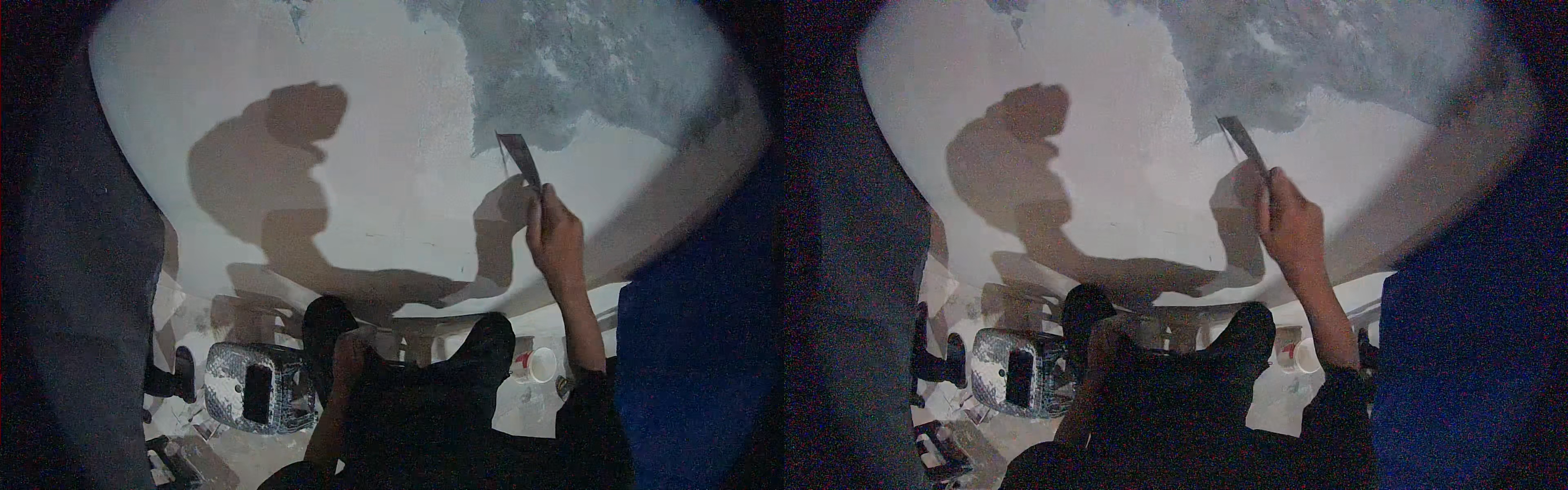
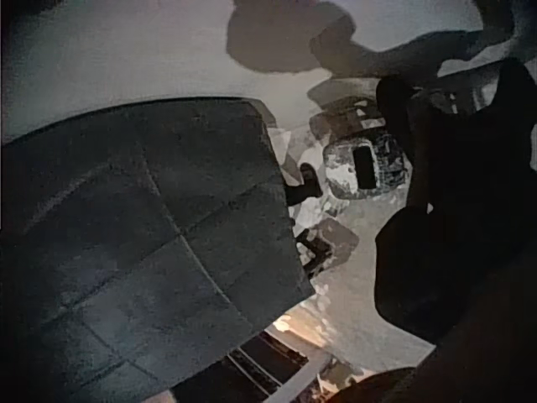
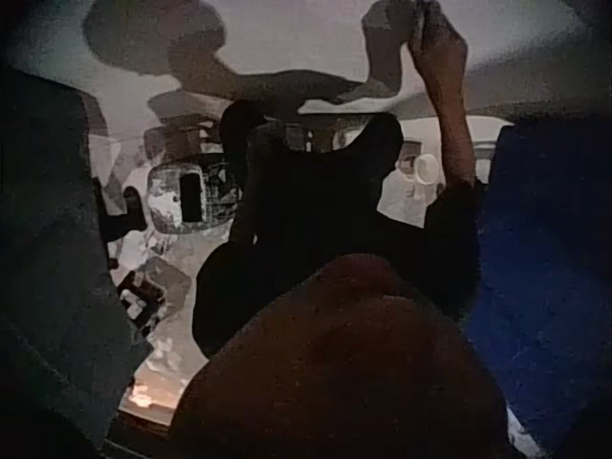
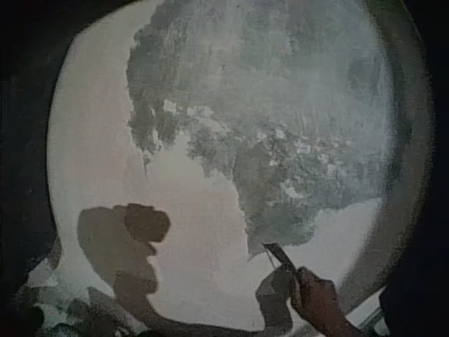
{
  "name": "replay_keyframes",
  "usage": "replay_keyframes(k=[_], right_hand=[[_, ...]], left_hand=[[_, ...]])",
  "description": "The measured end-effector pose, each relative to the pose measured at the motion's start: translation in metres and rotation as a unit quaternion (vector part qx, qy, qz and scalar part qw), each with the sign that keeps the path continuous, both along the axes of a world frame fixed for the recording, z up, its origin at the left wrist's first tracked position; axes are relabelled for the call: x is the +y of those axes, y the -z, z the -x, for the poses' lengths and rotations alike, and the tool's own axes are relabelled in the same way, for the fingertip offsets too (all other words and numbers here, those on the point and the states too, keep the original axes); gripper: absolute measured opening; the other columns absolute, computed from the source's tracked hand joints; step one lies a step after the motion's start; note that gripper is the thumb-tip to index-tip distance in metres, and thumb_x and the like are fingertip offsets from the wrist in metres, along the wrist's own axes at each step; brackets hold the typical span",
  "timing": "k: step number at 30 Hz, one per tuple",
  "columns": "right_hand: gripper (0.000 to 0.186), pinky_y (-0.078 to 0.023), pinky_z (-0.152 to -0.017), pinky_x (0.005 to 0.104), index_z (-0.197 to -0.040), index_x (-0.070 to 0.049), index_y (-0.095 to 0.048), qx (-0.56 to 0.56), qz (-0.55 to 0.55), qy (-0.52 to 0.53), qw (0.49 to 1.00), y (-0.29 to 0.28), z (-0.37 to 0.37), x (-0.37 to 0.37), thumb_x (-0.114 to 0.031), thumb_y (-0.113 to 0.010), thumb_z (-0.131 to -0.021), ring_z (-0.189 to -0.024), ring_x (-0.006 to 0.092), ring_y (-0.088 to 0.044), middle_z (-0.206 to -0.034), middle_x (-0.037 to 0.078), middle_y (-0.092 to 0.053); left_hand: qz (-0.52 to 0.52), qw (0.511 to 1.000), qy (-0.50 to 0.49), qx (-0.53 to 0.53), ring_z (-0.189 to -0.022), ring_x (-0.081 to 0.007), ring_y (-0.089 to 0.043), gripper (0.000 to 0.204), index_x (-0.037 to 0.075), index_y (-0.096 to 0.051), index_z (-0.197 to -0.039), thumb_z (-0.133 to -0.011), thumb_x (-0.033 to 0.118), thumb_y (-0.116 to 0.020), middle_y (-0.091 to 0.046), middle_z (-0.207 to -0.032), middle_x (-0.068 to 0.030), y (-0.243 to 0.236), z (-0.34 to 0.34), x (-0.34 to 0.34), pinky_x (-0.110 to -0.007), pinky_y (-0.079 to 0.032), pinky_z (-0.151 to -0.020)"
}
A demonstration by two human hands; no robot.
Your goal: Applying and smoothing compound on a wall surface.
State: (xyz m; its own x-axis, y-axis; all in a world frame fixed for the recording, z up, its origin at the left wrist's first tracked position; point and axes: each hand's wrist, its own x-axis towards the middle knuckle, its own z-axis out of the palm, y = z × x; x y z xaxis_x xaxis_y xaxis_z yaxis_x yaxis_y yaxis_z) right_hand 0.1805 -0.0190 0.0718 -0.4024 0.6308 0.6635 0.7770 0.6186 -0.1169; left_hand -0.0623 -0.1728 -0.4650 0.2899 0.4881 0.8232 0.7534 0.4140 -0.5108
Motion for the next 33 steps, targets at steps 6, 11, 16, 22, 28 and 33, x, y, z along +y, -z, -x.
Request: replay_keyframes(k=[6,11,16,22,28,33], right_hand=[[0.012,-0.047,-0.053,0.0437,-0.093,-0.002,-0.048,0.004,0.027,0.006,1.0,-0.006,-0.003,0.005,-0.013,-0.048,-0.089,-0.064,0.0382,-0.06,-0.071,0.021,-0.058],[0.016,-0.047,-0.052,0.0417,-0.091,0.001,-0.048,-0.102,0.028,-0.021,0.994,0.014,0.001,0.0,-0.014,-0.045,-0.092,-0.061,0.0388,-0.059,-0.07,0.021,-0.058],[0.016,-0.05,-0.054,0.044,-0.097,-0.006,-0.049,0.021,0.042,0.008,0.999,0.009,0.004,0.002,-0.02,-0.049,-0.09,-0.064,0.0369,-0.061,-0.077,0.02,-0.06],[0.017,-0.048,-0.057,0.0441,-0.091,0.001,-0.05,0.045,0.066,0.01,0.997,-0.005,0.01,-0.005,-0.016,-0.048,-0.09,-0.066,0.0402,-0.06,-0.072,0.023,-0.057],[0.018,-0.05,-0.058,0.042,-0.095,0.002,-0.052,-0.032,0.06,-0.037,0.997,0.006,0.011,-0.01,-0.015,-0.048,-0.09,-0.068,0.0376,-0.063,-0.071,0.023,-0.059],[0.013,-0.049,-0.058,0.0429,-0.089,0.0,-0.051,-0.058,0.018,0.007,0.998,0.009,0.003,-0.01,-0.013,-0.05,-0.088,-0.067,0.0374,-0.062,-0.072,0.021,-0.059]], left_hand=[[0.264,0.927,0.137,-0.229,-0.104,-0.0386,-0.055,0.031,-0.001,-0.051,-0.115,-0.089,0.017,-0.05,-0.048,-0.124,-0.0232,-0.045,0.0,-0.002,-0.048,-0.052,-0.078],[0.144,0.72,0.312,-0.603,-0.103,-0.0396,-0.054,0.031,0.0,-0.052,-0.114,-0.092,0.021,-0.044,-0.049,-0.121,-0.0231,-0.096,-0.013,0.007,-0.046,-0.051,-0.081],[0.175,0.796,0.178,-0.552,-0.097,-0.0408,-0.055,0.029,-0.001,-0.053,-0.108,-0.093,0.021,-0.042,-0.055,-0.108,-0.0236,-0.082,-0.009,-0.006,-0.046,-0.049,-0.084],[0.148,0.799,0.216,-0.541,-0.092,-0.0398,-0.055,0.027,-0.003,-0.054,-0.103,-0.093,0.018,-0.042,-0.058,-0.1,-0.0213,-0.072,-0.007,-0.005,-0.046,-0.046,-0.084],[-0.085,0.625,0.535,-0.562,-0.087,-0.0361,-0.057,0.032,-0.001,-0.055,-0.106,-0.093,0.027,-0.047,-0.058,-0.098,-0.0215,-0.095,-0.009,0.009,-0.045,-0.049,-0.079],[0.217,0.887,0.16,-0.376,-0.092,-0.0355,-0.059,0.029,0.002,-0.057,-0.108,-0.092,0.025,-0.048,-0.059,-0.104,-0.0213,-0.065,-0.009,0.009,-0.044,-0.052,-0.077]])
